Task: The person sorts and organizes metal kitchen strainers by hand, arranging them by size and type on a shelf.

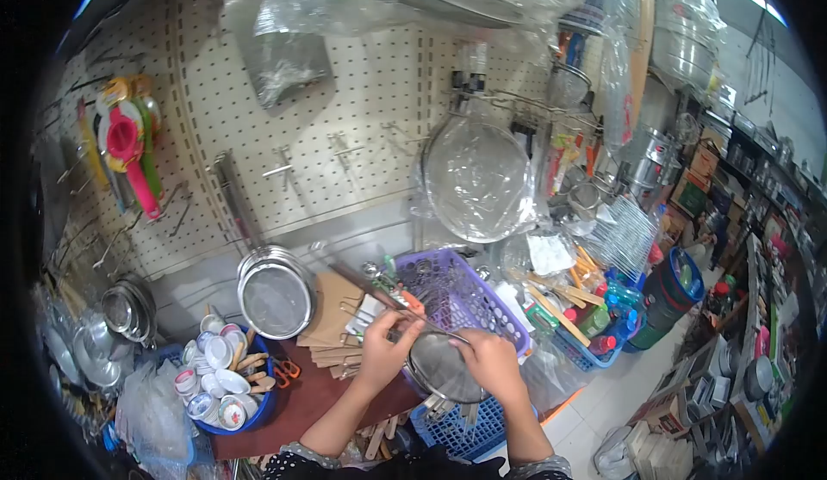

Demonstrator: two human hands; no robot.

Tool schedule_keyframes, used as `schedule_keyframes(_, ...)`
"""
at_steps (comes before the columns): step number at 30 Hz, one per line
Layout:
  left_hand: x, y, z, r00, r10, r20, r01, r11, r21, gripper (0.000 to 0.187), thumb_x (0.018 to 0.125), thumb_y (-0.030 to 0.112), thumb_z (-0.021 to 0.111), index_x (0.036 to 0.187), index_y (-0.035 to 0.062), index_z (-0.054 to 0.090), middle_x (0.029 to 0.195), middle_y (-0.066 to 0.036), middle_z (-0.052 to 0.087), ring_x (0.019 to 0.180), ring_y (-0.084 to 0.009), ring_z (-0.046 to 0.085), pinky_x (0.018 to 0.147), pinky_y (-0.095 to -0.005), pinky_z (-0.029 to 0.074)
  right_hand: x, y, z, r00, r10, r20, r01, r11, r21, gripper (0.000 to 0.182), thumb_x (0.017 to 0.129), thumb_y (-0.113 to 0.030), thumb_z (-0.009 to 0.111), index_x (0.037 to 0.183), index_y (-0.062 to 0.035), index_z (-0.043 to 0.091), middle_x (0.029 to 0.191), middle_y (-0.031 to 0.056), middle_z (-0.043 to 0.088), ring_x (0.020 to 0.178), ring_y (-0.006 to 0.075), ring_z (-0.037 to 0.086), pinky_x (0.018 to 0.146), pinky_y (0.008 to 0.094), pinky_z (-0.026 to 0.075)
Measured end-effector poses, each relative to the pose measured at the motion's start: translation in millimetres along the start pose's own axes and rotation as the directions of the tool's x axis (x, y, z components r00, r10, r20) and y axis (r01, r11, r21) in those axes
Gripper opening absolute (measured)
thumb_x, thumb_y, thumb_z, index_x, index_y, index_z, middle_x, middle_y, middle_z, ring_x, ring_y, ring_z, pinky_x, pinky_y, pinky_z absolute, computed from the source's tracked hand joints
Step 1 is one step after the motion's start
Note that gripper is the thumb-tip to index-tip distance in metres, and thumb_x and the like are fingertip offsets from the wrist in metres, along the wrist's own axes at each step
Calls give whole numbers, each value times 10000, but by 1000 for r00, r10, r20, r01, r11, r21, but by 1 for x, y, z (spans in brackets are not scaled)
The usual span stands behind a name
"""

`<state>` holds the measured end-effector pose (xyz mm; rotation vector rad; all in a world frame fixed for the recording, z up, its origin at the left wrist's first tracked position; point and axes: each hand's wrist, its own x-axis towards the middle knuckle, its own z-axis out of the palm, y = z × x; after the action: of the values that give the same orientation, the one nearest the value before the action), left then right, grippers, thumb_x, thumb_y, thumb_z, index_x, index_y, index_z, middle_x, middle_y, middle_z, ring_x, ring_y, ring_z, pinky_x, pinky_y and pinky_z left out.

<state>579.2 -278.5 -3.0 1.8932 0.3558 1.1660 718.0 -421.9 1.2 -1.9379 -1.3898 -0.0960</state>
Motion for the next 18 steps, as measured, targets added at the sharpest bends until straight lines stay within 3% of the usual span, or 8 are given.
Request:
schedule_keyframes(2,-14,14,-21,1000,21,21,-23,996,83,292,893,144,730,1136,4,651,961,-114,689,885,-238,644,807,-331,501,0,-12,-3,983,49,177,-68,992,103,229,910,-253,692,1002,-47,730,845,177,702,744,349,685,659,411,516)
schedule_keyframes(4,-32,15,-45,994,77,72,-90,979,185,419,921,271,711,1232,23,580,940,-142,674,873,-315,649,815,-377,505,-4,-25,4,969,64,241,-126,959,252,242,914,-254,698,1012,-35,731,813,182,694,697,304,682,652,389,509)
schedule_keyframes(7,-70,31,-87,947,-236,217,228,972,62,340,981,292,633,1165,9,595,888,-143,657,799,-279,629,765,-360,497,-5,-49,18,945,56,322,-202,874,442,265,936,-249,700,1022,0,726,740,123,690,661,174,630,652,333,496)
schedule_keyframes(10,-97,30,-126,858,-481,183,485,874,23,307,1028,253,568,1156,-20,627,862,-92,664,799,-125,590,760,-290,487,-2,-84,31,899,54,435,-293,813,504,294,948,-260,700,1000,28,723,787,62,698,728,120,607,673,304,490)
schedule_keyframes(14,-111,32,-167,895,-439,-80,446,879,169,288,1038,248,549,1009,-25,636,718,-54,576,706,-90,518,636,-300,438,5,-121,77,925,-2,379,-255,737,626,235,951,-210,696,971,24,716,818,-15,659,765,61,552,657,250,441)
schedule_keyframes(17,-111,31,-195,906,-342,-251,389,906,168,298,1028,264,555,954,-15,627,647,-154,555,563,-203,518,572,-358,429,11,-145,102,938,26,345,-281,640,715,219,956,-202,689,966,17,696,798,-34,634,740,43,525,640,235,419)
schedule_keyframes(18,-108,33,-204,908,-295,-298,369,900,233,285,1024,248,563,948,-17,636,651,-151,560,569,-186,517,574,-353,429,12,-145,120,936,43,349,-310,567,763,206,970,-189,667,968,16,685,790,-46,615,725,31,504,635,224,402)
